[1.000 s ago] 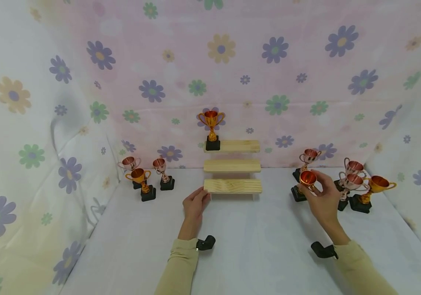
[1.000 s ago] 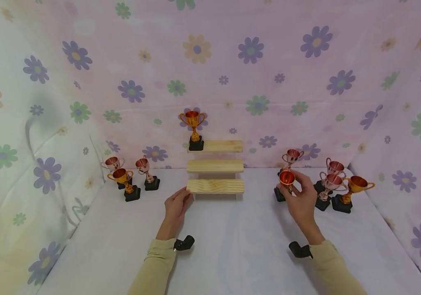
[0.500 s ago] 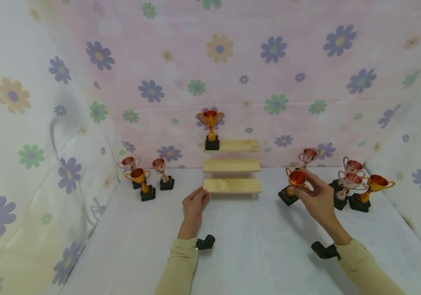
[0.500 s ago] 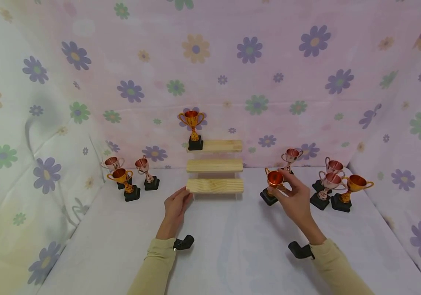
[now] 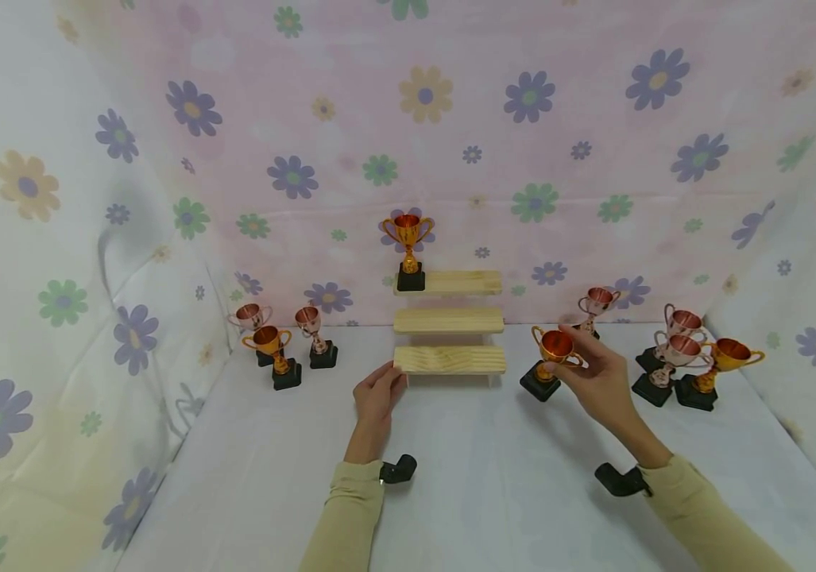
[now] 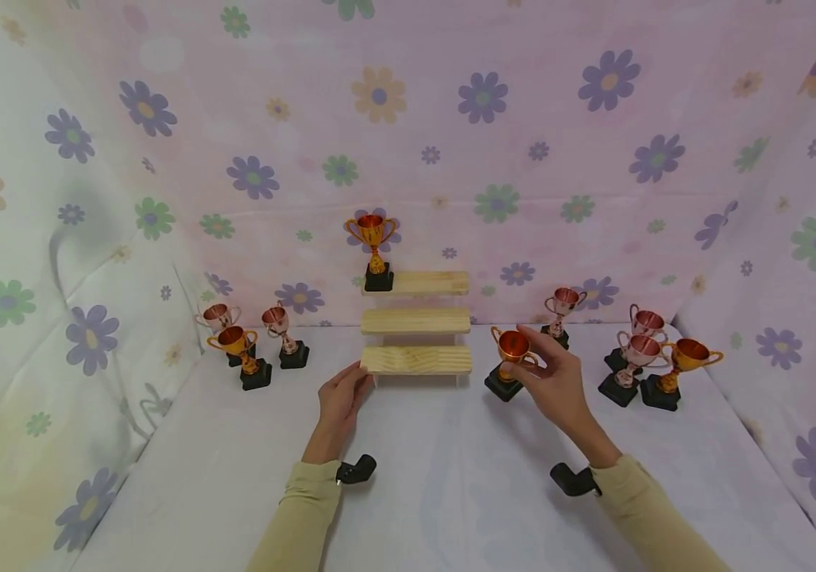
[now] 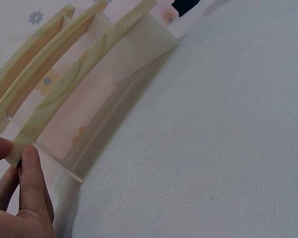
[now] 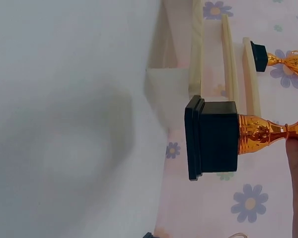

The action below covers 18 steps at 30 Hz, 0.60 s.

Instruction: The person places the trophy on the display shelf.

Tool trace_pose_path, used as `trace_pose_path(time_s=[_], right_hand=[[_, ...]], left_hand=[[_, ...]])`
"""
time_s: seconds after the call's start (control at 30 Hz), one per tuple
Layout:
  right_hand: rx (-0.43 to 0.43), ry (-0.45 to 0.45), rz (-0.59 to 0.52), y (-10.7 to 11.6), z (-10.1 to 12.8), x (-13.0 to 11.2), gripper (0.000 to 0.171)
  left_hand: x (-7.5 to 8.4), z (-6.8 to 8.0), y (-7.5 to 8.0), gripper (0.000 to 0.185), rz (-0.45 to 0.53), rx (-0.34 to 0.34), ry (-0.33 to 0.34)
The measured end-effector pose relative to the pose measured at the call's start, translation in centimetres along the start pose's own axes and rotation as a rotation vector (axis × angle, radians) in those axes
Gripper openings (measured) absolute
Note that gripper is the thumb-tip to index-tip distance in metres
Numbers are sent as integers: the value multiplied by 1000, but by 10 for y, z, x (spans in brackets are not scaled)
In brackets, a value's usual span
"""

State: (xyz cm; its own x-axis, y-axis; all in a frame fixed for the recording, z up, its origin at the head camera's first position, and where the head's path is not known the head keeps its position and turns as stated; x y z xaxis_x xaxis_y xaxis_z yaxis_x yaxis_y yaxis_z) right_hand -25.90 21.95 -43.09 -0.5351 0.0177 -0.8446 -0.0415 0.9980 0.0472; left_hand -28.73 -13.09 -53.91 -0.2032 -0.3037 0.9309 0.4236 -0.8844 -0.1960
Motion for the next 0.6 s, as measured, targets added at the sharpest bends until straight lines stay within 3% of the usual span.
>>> trace_pose_path(time_s=[0.27,0.6], right_hand=[[0,-16,-4,-11,-6,3,60],[-135,-15,-66,-31,-14,3,57]], left_hand=[[1,1,0,34,-13,-3,-4],[0,1,1,34,-2,-6,-3]])
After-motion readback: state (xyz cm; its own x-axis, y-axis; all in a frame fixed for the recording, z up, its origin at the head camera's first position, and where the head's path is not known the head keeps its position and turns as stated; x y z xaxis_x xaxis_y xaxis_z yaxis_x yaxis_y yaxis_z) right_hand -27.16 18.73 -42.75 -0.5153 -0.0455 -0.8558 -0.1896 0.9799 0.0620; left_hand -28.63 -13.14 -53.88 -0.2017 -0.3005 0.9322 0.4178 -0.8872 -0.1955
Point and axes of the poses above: each hand's wrist, its own z-axis away from the middle knuckle, its own y-axis out of the back of the hand, x = y × z, the point moved 5 cm from there along -z, towards the middle knuckle, and after that the axes turned 10 degrees about -z, right-handed, at the moved point
